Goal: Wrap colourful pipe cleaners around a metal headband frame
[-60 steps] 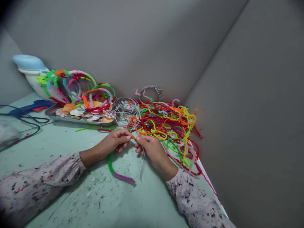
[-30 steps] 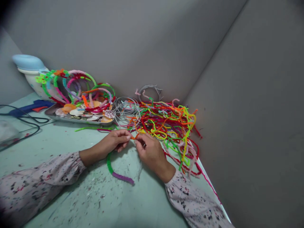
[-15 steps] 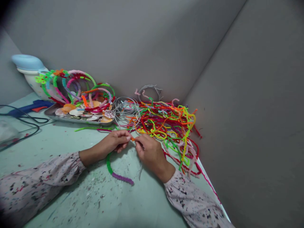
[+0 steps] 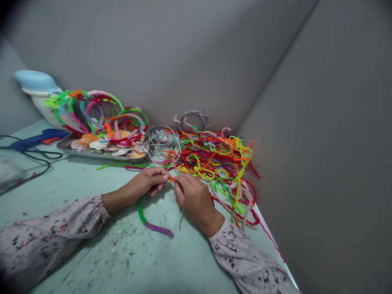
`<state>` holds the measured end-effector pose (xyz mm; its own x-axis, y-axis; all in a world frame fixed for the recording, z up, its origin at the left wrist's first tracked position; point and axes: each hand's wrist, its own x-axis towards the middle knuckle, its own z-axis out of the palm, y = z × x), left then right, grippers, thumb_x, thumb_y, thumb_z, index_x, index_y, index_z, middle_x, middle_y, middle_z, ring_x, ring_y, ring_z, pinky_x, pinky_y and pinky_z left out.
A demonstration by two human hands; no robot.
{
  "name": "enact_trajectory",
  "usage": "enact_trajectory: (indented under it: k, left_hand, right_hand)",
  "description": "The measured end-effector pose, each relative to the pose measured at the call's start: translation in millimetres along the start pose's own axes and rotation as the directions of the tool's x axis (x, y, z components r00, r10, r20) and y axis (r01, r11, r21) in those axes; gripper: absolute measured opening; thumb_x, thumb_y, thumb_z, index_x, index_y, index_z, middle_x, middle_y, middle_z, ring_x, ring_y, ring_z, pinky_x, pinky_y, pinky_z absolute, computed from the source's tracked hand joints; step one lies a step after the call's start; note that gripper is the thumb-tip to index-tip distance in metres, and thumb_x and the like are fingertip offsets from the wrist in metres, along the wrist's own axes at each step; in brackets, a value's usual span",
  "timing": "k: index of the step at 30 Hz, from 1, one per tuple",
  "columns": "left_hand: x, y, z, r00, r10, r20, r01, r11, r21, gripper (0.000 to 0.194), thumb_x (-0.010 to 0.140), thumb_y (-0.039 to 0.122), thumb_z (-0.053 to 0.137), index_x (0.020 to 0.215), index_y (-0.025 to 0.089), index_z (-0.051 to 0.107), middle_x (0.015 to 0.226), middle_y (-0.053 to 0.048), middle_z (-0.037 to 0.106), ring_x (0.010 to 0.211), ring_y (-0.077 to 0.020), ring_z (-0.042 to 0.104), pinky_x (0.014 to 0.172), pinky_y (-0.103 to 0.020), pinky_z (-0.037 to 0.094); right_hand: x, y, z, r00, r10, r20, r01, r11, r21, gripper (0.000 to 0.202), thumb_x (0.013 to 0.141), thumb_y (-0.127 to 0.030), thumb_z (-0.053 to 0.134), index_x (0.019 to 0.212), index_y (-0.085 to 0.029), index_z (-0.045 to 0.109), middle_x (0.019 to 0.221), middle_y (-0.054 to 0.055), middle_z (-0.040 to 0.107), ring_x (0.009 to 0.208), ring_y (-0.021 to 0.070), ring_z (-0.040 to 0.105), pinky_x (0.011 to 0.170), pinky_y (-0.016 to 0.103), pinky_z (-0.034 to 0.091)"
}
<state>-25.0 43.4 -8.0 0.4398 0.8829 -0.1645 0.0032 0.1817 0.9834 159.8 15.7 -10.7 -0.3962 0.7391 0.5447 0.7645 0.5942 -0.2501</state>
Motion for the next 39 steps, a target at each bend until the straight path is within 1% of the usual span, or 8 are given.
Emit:
enact_trajectory:
  k: [7, 15, 20, 22, 25, 28, 30, 39]
  left_hand:
    - [1, -1, 0.1, 1.000, 0.002, 0.013, -0.002, 1.000, -0.011, 0.019, 0.079, 0.035, 0.058, 0.078, 0.016, 0.055, 0.052, 0.006, 0.048, 0.038, -0.0042, 0.039, 0.037, -0.016, 0.027]
    - [1, -2, 0.2, 1.000, 0.002, 0.014, -0.002, 1.000, 0.009, 0.018, 0.079, 0.034, 0.058, 0.076, 0.016, 0.054, 0.051, 0.006, 0.048, 0.038, -0.0044, 0.038, 0.037, -0.017, 0.027]
    - [1, -2, -0.8, 1.000, 0.006, 0.024, -0.006, 1.000, 0.003, 0.018, 0.079, 0.034, 0.058, 0.079, 0.016, 0.056, 0.053, 0.005, 0.049, 0.038, -0.0043, 0.039, 0.037, -0.017, 0.028]
    - [1, -2, -1.2, 1.000, 0.004, 0.024, -0.005, 1.000, 0.020, 0.018, 0.079, 0.034, 0.058, 0.080, 0.016, 0.056, 0.053, 0.005, 0.049, 0.038, -0.0042, 0.039, 0.037, -0.017, 0.027]
    - [1, -2, -1.2, 0.999, 0.011, 0.034, -0.013, 0.998, 0.057, 0.018, 0.080, 0.034, 0.056, 0.080, 0.016, 0.057, 0.054, 0.005, 0.050, 0.038, -0.0042, 0.040, 0.038, -0.017, 0.027]
    - [0, -3, -1.1, 0.998, 0.029, 0.047, -0.033, 0.996, 0.087, 0.019, 0.080, 0.035, 0.056, 0.079, 0.016, 0.057, 0.055, 0.005, 0.051, 0.039, -0.0043, 0.040, 0.039, -0.017, 0.028]
    - [1, -4, -1.3, 0.998, 0.042, 0.054, -0.048, 0.994, 0.103, 0.020, 0.080, 0.036, 0.056, 0.079, 0.016, 0.058, 0.055, 0.004, 0.051, 0.040, -0.0047, 0.040, 0.039, -0.017, 0.029]
    - [3, -6, -1.7, 0.996, 0.051, 0.067, -0.059, 0.990, 0.127, 0.024, 0.081, 0.038, 0.055, 0.083, 0.015, 0.059, 0.055, 0.004, 0.051, 0.041, -0.0058, 0.040, 0.040, -0.018, 0.031]
  right_hand:
    - [0, 2, -1, 0.999, -0.032, 0.018, 0.032, 0.999, 0.021, 0.016, 0.088, -0.017, 0.050, 0.093, -0.019, 0.066, 0.080, 0.005, 0.063, 0.076, 0.0168, 0.058, 0.069, 0.027, 0.043]
    - [1, 0, -6, 0.993, -0.079, 0.083, 0.084, 0.994, -0.067, 0.018, 0.087, -0.014, 0.048, 0.083, -0.019, 0.065, 0.076, 0.005, 0.062, 0.074, 0.0172, 0.057, 0.068, 0.028, 0.041]
    - [4, -4, -7, 0.996, 0.080, 0.045, -0.087, 0.976, 0.198, 0.016, 0.085, -0.017, 0.050, 0.090, -0.018, 0.065, 0.081, 0.005, 0.064, 0.076, 0.0166, 0.058, 0.069, 0.028, 0.043]
    - [7, -3, -7, 0.973, 0.212, 0.095, -0.233, 0.893, 0.384, 0.015, 0.085, -0.020, 0.050, 0.088, -0.019, 0.065, 0.078, 0.004, 0.064, 0.070, 0.0154, 0.058, 0.065, 0.027, 0.044]
    - [11, -1, -5, 0.876, 0.371, 0.308, -0.481, 0.630, 0.610, 0.017, 0.085, -0.029, 0.050, 0.081, -0.018, 0.062, 0.066, 0.000, 0.062, 0.060, 0.0136, 0.057, 0.057, 0.026, 0.044]
    - [14, 1, -5, 0.761, 0.427, 0.488, -0.637, 0.353, 0.685, 0.019, 0.083, -0.035, 0.053, 0.076, -0.018, 0.058, 0.061, -0.001, 0.060, 0.056, 0.0129, 0.056, 0.055, 0.025, 0.043]
    - [15, 0, -5, 0.714, 0.437, 0.548, -0.681, 0.249, 0.689, 0.020, 0.079, -0.036, 0.057, 0.075, -0.017, 0.058, 0.061, -0.001, 0.061, 0.055, 0.0122, 0.056, 0.053, 0.024, 0.042]
    - [18, 0, -7, 0.693, 0.429, 0.579, -0.708, 0.252, 0.660, 0.018, 0.073, -0.033, 0.064, 0.073, -0.016, 0.057, 0.061, -0.003, 0.058, 0.051, 0.0085, 0.052, 0.048, 0.021, 0.036]
